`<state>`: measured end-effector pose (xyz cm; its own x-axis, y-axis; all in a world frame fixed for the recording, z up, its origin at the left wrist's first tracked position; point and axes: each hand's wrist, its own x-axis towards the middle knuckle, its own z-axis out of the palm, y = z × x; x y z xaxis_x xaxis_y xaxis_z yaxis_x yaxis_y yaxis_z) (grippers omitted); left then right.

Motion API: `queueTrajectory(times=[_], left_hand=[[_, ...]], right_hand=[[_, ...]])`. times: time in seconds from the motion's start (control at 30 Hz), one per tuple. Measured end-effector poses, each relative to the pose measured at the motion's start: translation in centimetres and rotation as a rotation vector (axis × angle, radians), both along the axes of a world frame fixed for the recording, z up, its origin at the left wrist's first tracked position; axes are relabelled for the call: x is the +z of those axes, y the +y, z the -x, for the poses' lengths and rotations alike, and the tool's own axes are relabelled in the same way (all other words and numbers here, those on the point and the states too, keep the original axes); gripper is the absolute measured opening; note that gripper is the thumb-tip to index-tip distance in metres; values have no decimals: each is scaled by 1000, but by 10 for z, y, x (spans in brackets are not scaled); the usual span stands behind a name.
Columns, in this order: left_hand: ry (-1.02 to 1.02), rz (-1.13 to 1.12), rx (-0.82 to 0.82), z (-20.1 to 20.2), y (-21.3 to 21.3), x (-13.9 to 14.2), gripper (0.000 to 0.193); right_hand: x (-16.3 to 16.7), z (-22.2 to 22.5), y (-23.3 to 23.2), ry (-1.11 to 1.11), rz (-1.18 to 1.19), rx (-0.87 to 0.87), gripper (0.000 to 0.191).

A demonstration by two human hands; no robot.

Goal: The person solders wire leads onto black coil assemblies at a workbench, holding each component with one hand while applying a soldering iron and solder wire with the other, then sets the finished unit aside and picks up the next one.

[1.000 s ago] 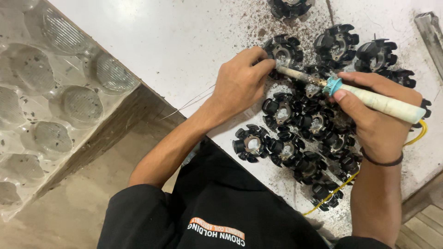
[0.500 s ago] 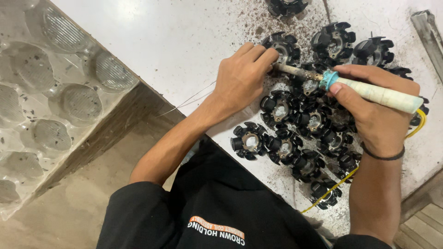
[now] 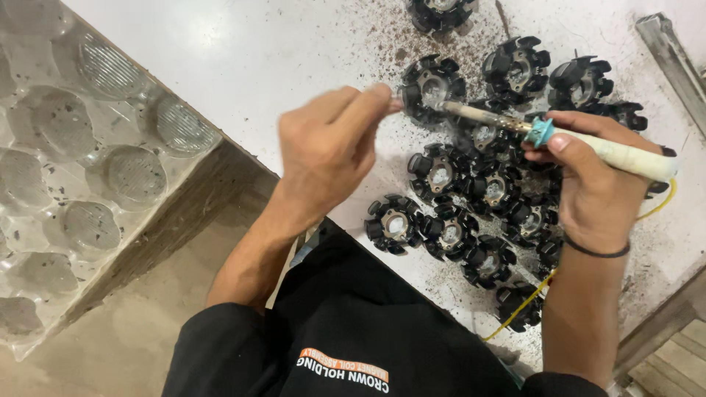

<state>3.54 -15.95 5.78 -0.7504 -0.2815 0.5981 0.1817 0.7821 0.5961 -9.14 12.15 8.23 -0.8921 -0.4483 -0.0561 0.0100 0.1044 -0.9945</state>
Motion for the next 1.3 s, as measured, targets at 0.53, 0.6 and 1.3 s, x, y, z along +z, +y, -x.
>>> queueTrajectory(times=[0.53, 0.6, 1.3], left_hand=[[-244, -10, -220, 38, 9, -80, 26], [-211, -13, -198, 38, 10, -74, 21], [-299, -21, -171, 48, 14, -65, 8]], right_hand=[[-76, -29, 8, -114, 341, -82, 31], [-76, -30, 8, -88, 343, -77, 30], [-75, -41, 1, 197, 76, -45, 33]])
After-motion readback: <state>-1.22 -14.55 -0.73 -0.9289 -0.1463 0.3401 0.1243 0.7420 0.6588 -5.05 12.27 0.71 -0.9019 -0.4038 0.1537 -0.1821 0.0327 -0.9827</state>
